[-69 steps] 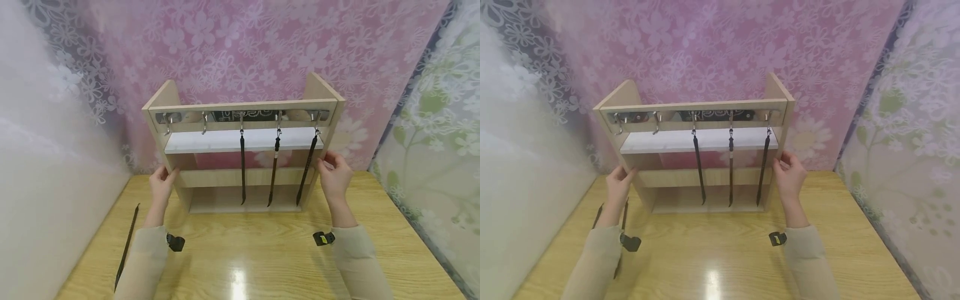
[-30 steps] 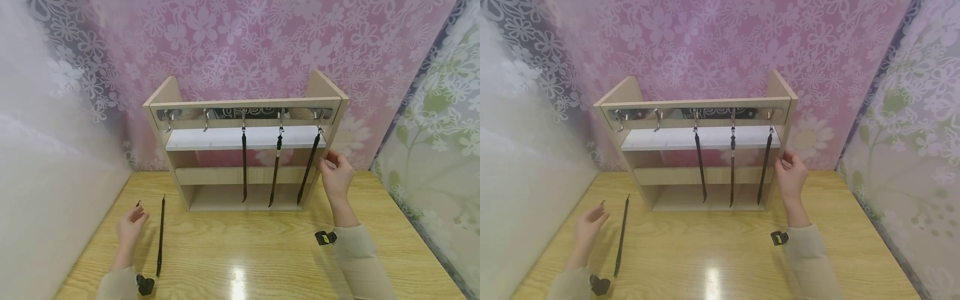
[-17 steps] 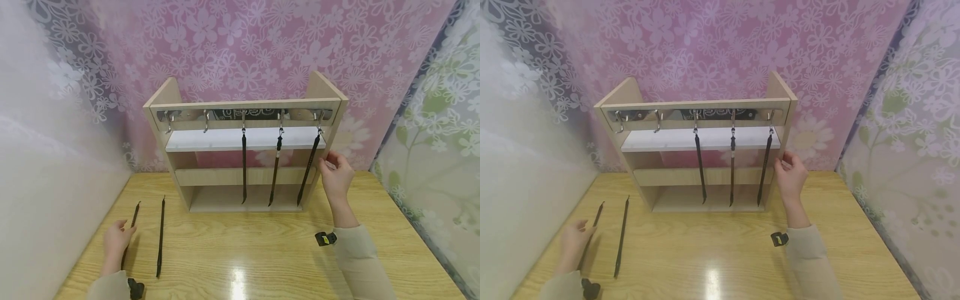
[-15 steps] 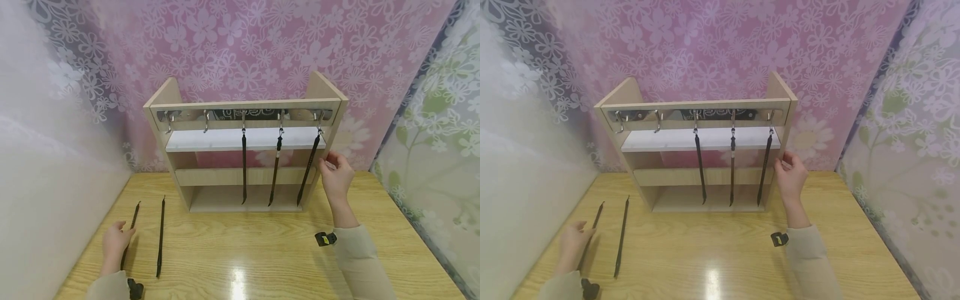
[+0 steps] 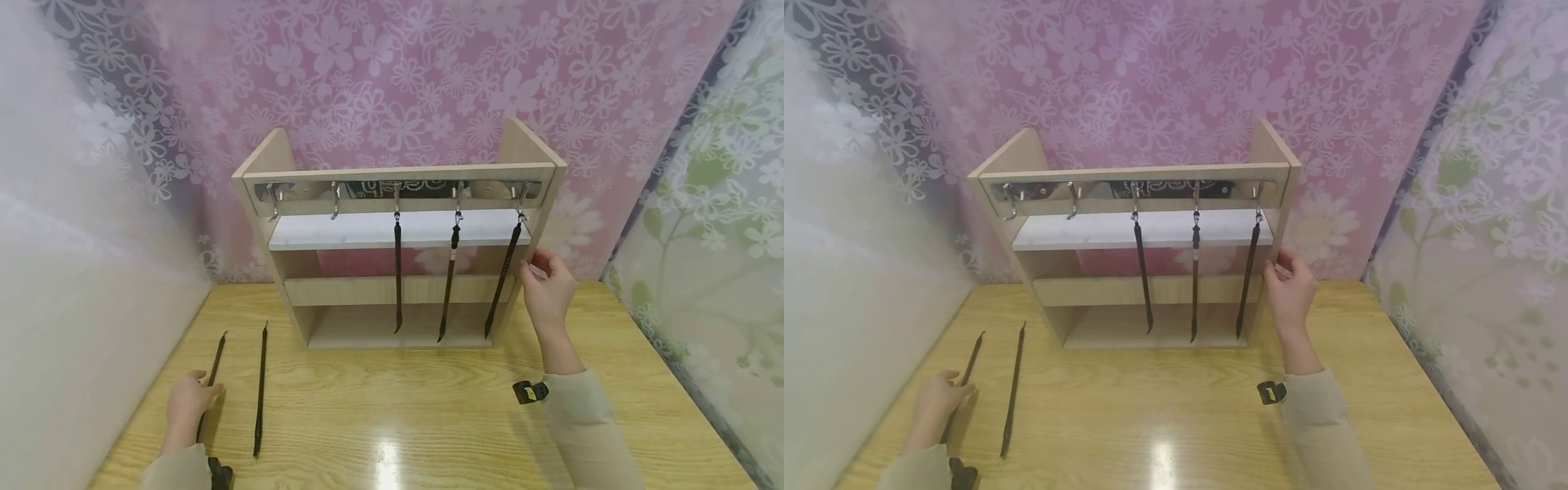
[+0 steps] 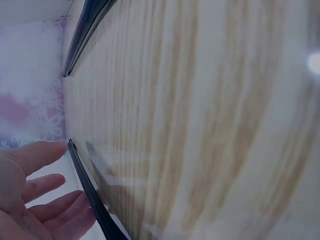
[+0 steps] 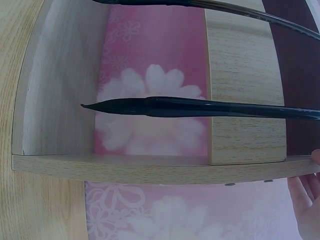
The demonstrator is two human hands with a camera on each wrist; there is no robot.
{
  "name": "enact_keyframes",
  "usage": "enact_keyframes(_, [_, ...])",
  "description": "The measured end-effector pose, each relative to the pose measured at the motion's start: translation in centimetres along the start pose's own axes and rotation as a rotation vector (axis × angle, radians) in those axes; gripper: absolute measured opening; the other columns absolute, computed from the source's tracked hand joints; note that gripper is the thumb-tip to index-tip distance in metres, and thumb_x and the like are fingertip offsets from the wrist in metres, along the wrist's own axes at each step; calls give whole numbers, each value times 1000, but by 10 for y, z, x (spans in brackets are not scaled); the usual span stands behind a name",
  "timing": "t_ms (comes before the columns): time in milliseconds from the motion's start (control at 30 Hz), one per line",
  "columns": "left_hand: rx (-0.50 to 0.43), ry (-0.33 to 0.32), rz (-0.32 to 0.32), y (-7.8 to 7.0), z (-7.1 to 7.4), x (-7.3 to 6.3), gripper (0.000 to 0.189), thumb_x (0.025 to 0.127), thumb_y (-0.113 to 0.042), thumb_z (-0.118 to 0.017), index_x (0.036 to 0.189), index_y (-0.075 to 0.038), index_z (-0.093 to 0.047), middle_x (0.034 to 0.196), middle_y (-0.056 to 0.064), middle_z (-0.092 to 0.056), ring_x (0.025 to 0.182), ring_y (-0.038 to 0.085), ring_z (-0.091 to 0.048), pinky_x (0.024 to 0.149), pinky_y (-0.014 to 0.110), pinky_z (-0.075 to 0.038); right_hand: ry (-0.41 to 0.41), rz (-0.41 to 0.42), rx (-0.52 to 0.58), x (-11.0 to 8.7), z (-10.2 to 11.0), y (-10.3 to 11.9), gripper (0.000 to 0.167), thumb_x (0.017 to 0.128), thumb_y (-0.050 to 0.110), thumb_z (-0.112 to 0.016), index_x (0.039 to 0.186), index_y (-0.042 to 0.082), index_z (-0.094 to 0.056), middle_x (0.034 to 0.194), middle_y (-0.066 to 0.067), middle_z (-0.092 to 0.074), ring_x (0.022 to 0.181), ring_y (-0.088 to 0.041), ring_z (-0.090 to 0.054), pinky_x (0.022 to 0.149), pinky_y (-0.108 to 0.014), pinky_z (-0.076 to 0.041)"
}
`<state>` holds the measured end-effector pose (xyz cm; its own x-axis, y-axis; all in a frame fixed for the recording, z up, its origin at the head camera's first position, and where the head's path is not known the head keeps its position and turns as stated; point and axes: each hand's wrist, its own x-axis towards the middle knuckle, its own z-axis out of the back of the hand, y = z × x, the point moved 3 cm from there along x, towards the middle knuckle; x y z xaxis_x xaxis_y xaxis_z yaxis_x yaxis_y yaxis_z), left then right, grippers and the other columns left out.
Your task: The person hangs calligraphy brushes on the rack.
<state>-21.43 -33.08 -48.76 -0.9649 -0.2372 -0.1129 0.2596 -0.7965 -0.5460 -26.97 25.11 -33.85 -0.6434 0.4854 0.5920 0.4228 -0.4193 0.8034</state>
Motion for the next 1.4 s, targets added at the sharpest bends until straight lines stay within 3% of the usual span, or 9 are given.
enact_keyframes(233, [13,4,-25,-2,-1,0,55,81,-15,-58,116,21,-38,100,36,-53,76,38,-58,66,48,-47,-7,20,-17,0,2,-1,20,77,-3,-62,95,-11,-59,87,-15,-60,83,-17,-60,68,-14,-47])
enact_keyframes(400, [3,18,-21,-2,0,0,54,79,-12,-57,116,22,-37,79,25,-61,58,23,-58,63,46,-47,-1,36,-10,-2,3,1,20,77,-3,-62,95,-11,-60,87,-13,-61,83,-21,-61,67,-13,-47])
enact_keyframes(633, [12,50,-5,-3,0,2,54,77,-10,-55,116,21,-36,63,12,-62,53,18,-56,61,45,-46,2,41,-1,-2,3,5,21,77,-5,-61,96,-13,-58,86,-15,-60,83,-21,-60,67,-13,-47])
enact_keyframes(767, [40,52,3,-4,1,3,52,77,-10,-55,116,21,-38,71,17,-61,56,20,-53,61,44,-46,17,42,-9,0,1,6,21,77,-7,-60,96,-14,-57,88,-21,-59,83,-25,-59,67,-13,-47])
enact_keyframes(1000, [55,61,2,-9,2,1,48,78,-8,-56,114,20,-41,101,37,-50,71,31,-52,61,41,-44,25,30,-41,1,1,4,21,78,-2,-61,97,-11,-58,90,-18,-60,86,-26,-59,68,-12,-46])
enact_keyframes(1133, [65,78,-2,-8,0,0,47,78,-7,-56,113,21,-41,104,38,-48,76,36,-53,64,44,-45,21,24,-53,2,1,0,21,78,-1,-62,96,-11,-58,90,-19,-60,83,-19,-60,68,-12,-47])
enact_keyframes(1300, [58,98,7,-4,-2,1,48,76,-6,-57,112,21,-40,93,34,-54,70,29,-55,64,45,-46,28,4,-43,1,1,-2,22,77,-2,-62,97,-11,-58,90,-19,-60,79,-5,-57,67,-12,-47])
enact_keyframes(1400, [67,98,5,-5,-2,3,48,77,-6,-58,112,21,-40,96,35,-53,75,35,-55,67,47,-45,26,11,-36,1,1,-2,22,77,-3,-62,97,-12,-58,90,-19,-60,82,-11,-59,68,-13,-47])
